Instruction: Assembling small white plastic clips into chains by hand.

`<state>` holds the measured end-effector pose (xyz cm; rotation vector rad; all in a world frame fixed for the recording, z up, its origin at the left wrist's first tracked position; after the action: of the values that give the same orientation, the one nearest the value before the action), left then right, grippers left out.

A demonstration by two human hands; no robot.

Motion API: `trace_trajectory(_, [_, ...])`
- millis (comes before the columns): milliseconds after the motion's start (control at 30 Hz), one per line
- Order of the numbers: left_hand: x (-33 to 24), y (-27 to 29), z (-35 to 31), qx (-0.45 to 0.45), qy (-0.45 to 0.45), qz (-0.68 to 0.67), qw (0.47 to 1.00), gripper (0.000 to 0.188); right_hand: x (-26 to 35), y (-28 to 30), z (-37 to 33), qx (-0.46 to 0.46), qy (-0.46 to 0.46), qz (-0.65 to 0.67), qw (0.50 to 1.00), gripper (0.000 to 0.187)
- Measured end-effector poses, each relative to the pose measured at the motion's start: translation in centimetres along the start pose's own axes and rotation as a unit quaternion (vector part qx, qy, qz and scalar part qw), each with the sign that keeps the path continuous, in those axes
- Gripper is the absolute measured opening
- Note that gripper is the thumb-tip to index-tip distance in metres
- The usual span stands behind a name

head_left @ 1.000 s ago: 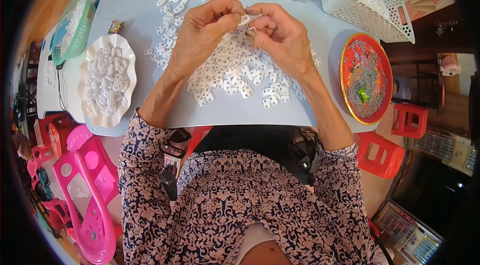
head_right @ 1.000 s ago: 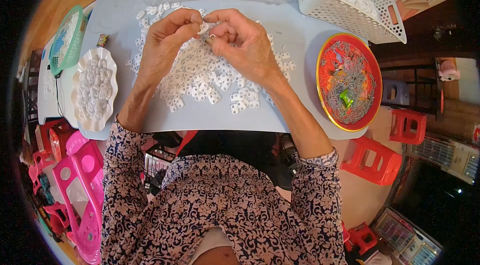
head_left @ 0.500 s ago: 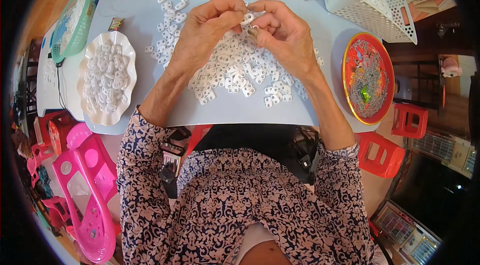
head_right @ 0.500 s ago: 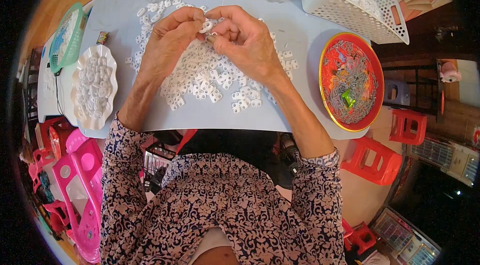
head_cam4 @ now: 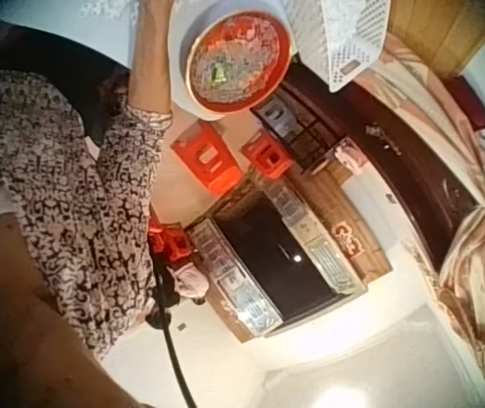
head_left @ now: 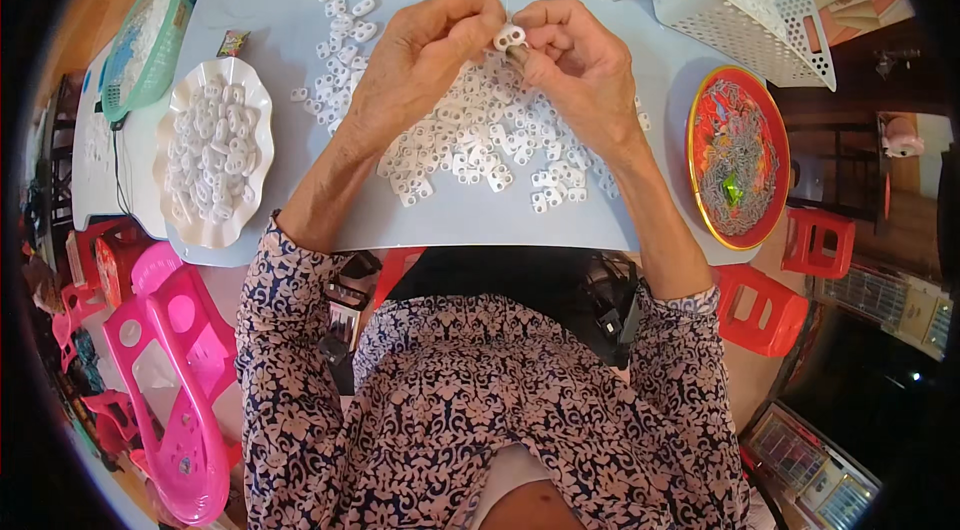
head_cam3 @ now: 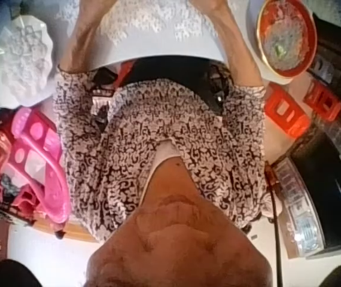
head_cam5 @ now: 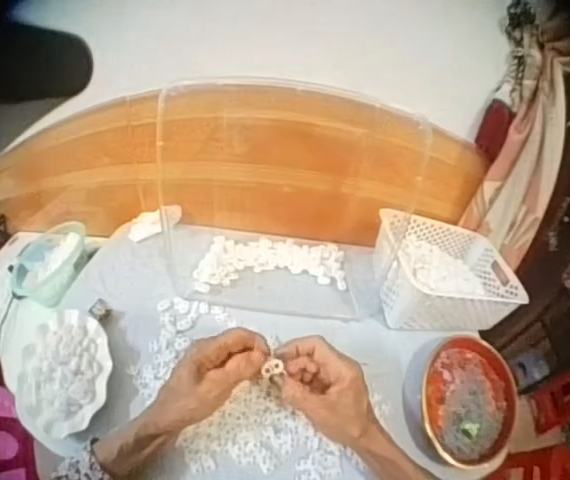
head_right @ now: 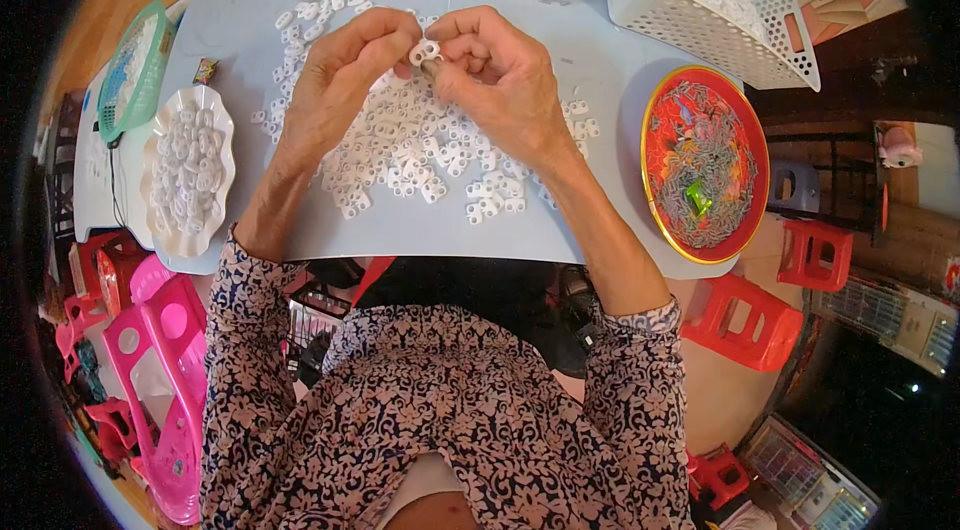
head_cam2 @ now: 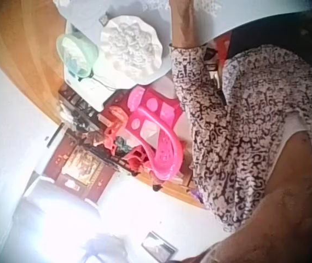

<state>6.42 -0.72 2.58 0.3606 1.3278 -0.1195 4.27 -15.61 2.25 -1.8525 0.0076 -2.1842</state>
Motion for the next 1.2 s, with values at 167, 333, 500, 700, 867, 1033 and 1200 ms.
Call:
trace_trajectory(167, [-0.18,-0.66,-0.45,0.062,-0.016,0.122,0.991,0.024,0.19,-0.1,-0.04,-0.002,0.015,-0.005,1.0,0.023])
trace_trajectory(333, [-0.27,-0.85,-0.58,0.043,-0.017,0.132,0.99,0.023,0.01,-0.08,-0.05,0.005,0.017,0.005,1.0,0.021])
trace_trajectory(500, [-0.25,-0.85,-0.53,0.052,-0.037,0.17,0.983,0.023,-0.09,-0.22,-0.21,0.007,0.019,0.022,1.0,0.023])
trace_trajectory(700, [-0.11,-0.61,-0.45,0.048,-0.019,0.138,0.989,0.025,-0.3,0.02,0.0,0.018,0.03,0.029,0.999,0.032])
trace_trajectory(867, [0.23,-0.46,-0.44,0.079,-0.014,0.125,0.989,0.028,-0.46,-0.22,0.0,0.034,0.077,-0.044,0.995,0.034])
trace_trajectory(1033, [0.0,-0.71,-0.57,0.061,-0.019,0.136,0.989,0.027,0.0,-0.42,-0.02,0.021,0.12,-0.119,0.985,0.033])
trace_trajectory(1200, [0.31,-0.86,-0.77,0.055,-0.018,0.169,0.984,0.026,0.35,-0.52,-0.06,0.009,0.137,-0.164,0.977,0.028])
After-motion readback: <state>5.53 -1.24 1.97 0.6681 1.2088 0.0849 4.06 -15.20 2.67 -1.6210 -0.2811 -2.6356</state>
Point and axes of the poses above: each hand's wrist, its own z-axis towards the middle knuckle, its own y-axis out of the back of the hand, x = y × z, the point moved 5 cm from there along z, towards the middle knuckle, and after that the axes turned 11 degrees about z, right-handed, at the moved point
